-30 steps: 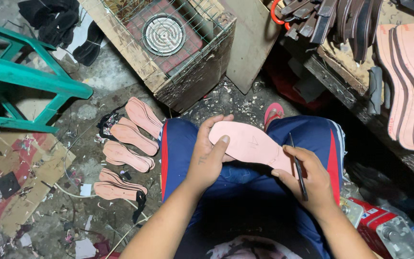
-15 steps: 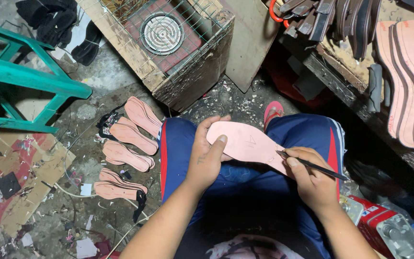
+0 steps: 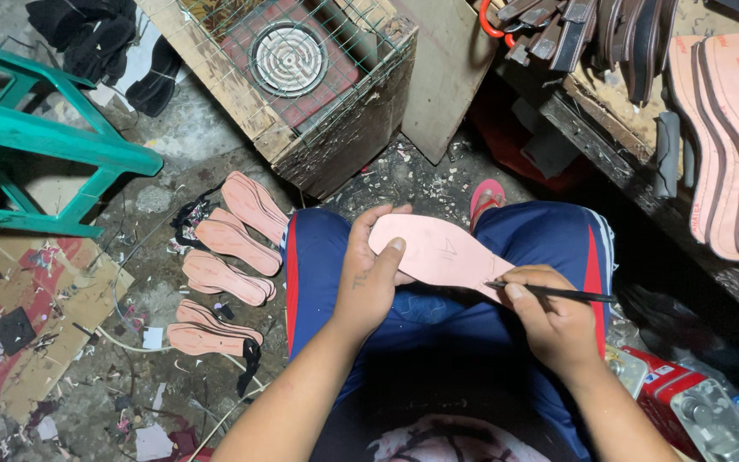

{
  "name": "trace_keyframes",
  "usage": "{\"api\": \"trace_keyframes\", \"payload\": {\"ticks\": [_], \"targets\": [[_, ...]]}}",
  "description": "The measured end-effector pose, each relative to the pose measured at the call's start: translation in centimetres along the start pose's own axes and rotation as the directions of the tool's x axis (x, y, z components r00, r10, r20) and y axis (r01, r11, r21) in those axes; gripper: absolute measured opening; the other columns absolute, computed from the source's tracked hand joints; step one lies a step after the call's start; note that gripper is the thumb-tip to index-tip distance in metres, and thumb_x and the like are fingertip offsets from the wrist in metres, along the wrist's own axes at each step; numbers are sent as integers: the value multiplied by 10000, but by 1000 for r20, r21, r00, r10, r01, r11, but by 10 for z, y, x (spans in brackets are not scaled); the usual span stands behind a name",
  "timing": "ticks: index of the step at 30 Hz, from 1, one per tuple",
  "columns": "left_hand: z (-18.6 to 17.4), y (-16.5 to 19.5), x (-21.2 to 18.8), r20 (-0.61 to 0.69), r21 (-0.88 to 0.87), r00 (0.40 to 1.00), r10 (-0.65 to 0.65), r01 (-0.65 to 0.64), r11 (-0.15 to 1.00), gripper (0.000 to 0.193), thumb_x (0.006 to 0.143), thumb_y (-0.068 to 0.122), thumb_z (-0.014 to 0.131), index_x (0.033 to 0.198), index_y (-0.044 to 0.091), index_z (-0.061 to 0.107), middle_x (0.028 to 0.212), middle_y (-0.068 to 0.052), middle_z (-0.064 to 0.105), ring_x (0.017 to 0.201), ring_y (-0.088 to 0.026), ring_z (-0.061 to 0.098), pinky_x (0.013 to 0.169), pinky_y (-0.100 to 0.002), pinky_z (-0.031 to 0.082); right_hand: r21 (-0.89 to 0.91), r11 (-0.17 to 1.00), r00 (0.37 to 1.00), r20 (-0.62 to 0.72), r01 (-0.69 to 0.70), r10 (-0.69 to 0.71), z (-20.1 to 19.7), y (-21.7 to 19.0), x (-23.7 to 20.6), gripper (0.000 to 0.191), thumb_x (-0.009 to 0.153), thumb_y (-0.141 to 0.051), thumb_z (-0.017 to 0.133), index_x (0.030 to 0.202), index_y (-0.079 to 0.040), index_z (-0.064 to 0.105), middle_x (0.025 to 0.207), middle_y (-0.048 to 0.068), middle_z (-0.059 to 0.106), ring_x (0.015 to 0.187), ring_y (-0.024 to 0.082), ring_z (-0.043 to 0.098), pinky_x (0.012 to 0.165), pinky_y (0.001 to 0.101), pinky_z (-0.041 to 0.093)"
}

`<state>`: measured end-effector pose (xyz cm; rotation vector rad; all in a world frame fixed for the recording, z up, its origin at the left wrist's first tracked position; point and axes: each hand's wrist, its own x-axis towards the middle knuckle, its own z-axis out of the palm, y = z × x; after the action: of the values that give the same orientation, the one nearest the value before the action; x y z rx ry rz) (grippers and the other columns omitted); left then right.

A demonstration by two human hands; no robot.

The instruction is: The person sits with a shoe sole on their lap, uses pliers to pull and shape the black foam edge of the sole, then places a pink insole onto the sole and aligns it. They trace along the insole edge with a marker, press the insole down, and finally hold a wooden shoe last and hammer.

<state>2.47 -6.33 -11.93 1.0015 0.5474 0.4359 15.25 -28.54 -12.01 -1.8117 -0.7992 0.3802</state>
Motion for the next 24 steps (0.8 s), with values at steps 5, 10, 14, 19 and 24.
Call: {"api": "trace_keyframes", "payload": {"ticks": [5,10,14,19,24], "targets": [[0,0,-1,-14,5,1000,-23,23,1000,476,996,28,474,1448,65,331,1499,-167,519,1144,-256,667,793,-365,643,-34,999,1000,19,23,-22,2,-1,1,121,936,-36,643,1019,26,706,1025,123,726,937,219,708,861,313,560],[-1,-2,-1,-1,9,1000,0,0,1000,477,1000,25,483,1450,63,328,1507,-170,511,1159,-261,658,804,-373,647,-151,979,991,5,134,-134,3,-7,4,103,926,-36,655,998,15,709,1001,120,727,921,219,711,840,312,565],[-3,-3,-1,-28,-1,1000,-4,4,1000,483,992,24,475,1451,66,333,1504,-178,517,1171,-275,664,800,-380,650,-81,992,994,-45,95,-99,-2,-15,1,107,926,-53,692,1013,-2,727,953,118,692,831,214,693,761,296,558],[3,2,0,-25,-106,1000,-20,17,994,487,981,24,487,1446,68,349,1491,-196,519,1171,-295,664,799,-405,655,-267,948,985,38,170,-166,-10,-21,5,450,816,-145,769,1219,22,657,1174,189,667,1059,326,654,917,368,521],[7,9,-3,53,-216,994,-91,101,971,585,993,105,520,1528,130,283,1460,-186,494,1179,-294,646,842,-447,633,-272,938,976,106,213,-191,-8,-24,9,618,756,-188,834,1293,4,596,1303,198,621,1189,321,634,1000,379,513]]}}
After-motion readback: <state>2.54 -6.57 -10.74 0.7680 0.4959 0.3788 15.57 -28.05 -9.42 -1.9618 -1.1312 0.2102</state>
